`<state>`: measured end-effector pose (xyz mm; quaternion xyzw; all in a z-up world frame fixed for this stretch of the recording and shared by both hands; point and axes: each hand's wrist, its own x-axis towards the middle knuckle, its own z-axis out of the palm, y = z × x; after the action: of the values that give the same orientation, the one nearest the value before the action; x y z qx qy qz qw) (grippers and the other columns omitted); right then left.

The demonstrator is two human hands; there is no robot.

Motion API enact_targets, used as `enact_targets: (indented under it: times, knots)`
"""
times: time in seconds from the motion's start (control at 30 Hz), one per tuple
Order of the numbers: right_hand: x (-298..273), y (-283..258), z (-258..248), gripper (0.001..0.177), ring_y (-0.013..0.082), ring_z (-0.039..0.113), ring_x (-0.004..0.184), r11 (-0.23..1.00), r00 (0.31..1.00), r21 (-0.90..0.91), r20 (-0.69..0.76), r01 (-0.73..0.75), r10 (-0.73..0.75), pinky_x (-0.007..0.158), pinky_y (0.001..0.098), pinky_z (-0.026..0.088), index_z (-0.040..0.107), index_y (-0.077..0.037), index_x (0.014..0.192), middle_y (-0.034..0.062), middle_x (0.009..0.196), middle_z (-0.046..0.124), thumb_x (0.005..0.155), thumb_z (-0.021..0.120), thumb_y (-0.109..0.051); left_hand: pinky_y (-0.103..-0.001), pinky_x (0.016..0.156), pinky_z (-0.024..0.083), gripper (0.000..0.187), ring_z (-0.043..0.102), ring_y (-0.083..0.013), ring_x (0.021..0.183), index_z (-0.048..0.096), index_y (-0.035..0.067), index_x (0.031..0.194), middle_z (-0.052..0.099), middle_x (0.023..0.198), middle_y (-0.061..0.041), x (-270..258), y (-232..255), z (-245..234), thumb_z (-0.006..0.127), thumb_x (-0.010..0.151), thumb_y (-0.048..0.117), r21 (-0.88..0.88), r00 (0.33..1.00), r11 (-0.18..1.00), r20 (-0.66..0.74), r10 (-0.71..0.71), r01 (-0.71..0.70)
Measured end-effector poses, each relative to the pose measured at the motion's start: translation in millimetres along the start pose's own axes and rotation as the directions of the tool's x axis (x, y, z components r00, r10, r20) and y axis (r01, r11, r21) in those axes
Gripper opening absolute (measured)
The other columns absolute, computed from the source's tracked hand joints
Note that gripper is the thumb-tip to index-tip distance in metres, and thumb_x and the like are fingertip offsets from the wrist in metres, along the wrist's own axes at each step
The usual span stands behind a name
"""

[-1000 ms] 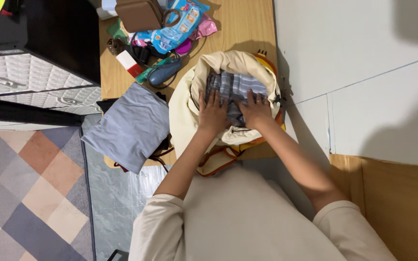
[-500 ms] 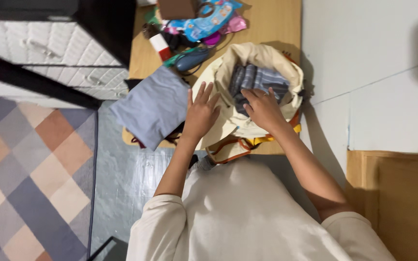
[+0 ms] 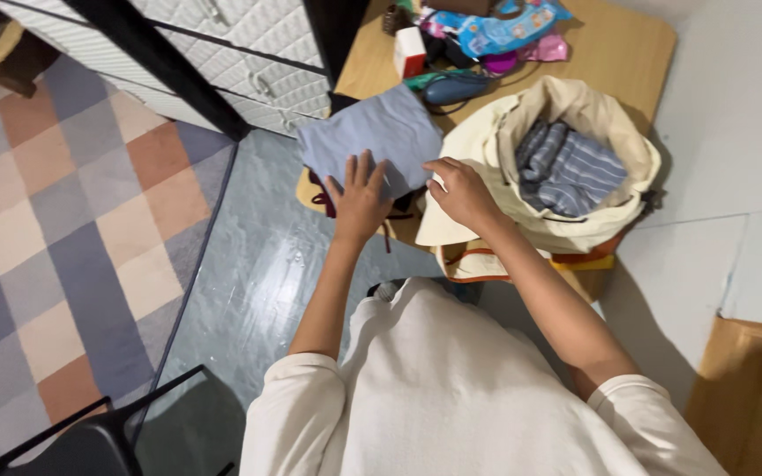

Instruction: The person folds several pieces of clothing on a table and places them into a backpack. They handle a maroon top, a light blue shirt, and a striped shirt, folding each and arranging them inside the bag.

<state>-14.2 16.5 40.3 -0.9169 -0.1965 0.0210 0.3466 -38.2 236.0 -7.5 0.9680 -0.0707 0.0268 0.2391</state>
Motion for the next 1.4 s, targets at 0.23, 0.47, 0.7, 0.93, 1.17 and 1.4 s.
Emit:
enact_targets:
  times: [0.23,0.47,0.7,0.93,1.17,1.4]
  knots:
    - [10.8,11.4,60.0,0.026,0.0327,0.074,0.097,0.970,0.975,0.126,0.101,-0.210,0.198,0.087,0.0393,0.057,0.073,0.001,0.116,0.0205,0.109,0.075,0.092,0.066,-0.009,-0.068,0.118,0.028,0.088,0.038,-0.0403,0.145,0.045,0.020,0.157,0.040,0.159,-0.015,3.3,-19.9,33.5,0.086,0.078,0.023,0.310,0.984,0.949,-0.148,0.101,-0.051]
    - [16.1,25.6,72.5,0.035,0.0230,0.074,0.091,0.778,0.831,0.296,0.256,-0.555,0.495,0.083,0.0368,0.057,0.075,0.000,0.114,0.0140,0.100,0.078,0.097,0.067,-0.029,-0.066,0.110,0.036,0.070,0.054,-0.0409,0.132,0.049,0.015,0.147,0.057,0.145,-0.015,22.2,-36.4,31.0,0.075,0.082,0.023,0.065,0.993,0.997,-0.102,0.054,-0.048]
    - [36.7,11.1,102.4,0.059,0.0283,0.059,0.115,-0.254,0.849,0.898,0.428,-0.360,0.309,0.101,0.0472,0.050,0.053,-0.009,0.133,0.0113,0.128,0.057,0.093,0.071,-0.048,-0.066,0.111,0.033,0.068,0.053,-0.0404,0.134,0.047,0.012,0.151,0.055,0.149,-0.019,20.4,-21.6,5.4,0.069,0.087,0.021,-0.122,0.994,0.992,-0.103,-0.029,0.016]
    - [56.6,13.0,80.4,0.047,0.0311,0.058,0.123,-0.400,0.808,0.888,0.401,-0.226,0.433,0.114,0.0484,0.043,0.057,-0.002,0.127,0.0133,0.129,0.063,0.085,0.066,-0.020,-0.070,0.117,0.014,0.063,0.033,-0.0412,0.149,0.046,0.010,0.152,0.037,0.160,-0.022,-4.0,8.2,-21.6,0.063,0.098,0.037,-0.261,0.999,0.965,-0.016,-0.033,0.028]
    - [16.4,29.5,-31.8,0.060,0.0352,0.066,0.115,-0.272,0.854,0.903,0.411,-0.333,0.319,0.108,0.0507,0.051,0.058,0.003,0.133,0.0170,0.124,0.069,0.075,0.060,-0.015,-0.061,0.125,0.009,0.068,0.024,-0.0382,0.158,0.045,0.010,0.157,0.030,0.169,-0.019,43.0,-24.8,-32.0,0.057,0.103,0.049,-0.590,0.976,0.803,-0.114,-0.184,0.082]
    - [-34.8,77.5,-96.2,0.068,0.0313,0.070,0.112,-0.145,0.906,0.954,0.296,-0.264,0.301,0.104,0.0424,0.055,0.058,0.003,0.138,0.0169,0.126,0.070,0.071,0.057,-0.009,-0.045,0.110,0.045,0.089,0.049,-0.0287,0.137,0.038,0.004,0.155,0.047,0.154,-0.015,58.9,18.4,-12.1,0.058,0.089,0.060,-0.764,0.803,-0.254,0.538,0.256,0.593]
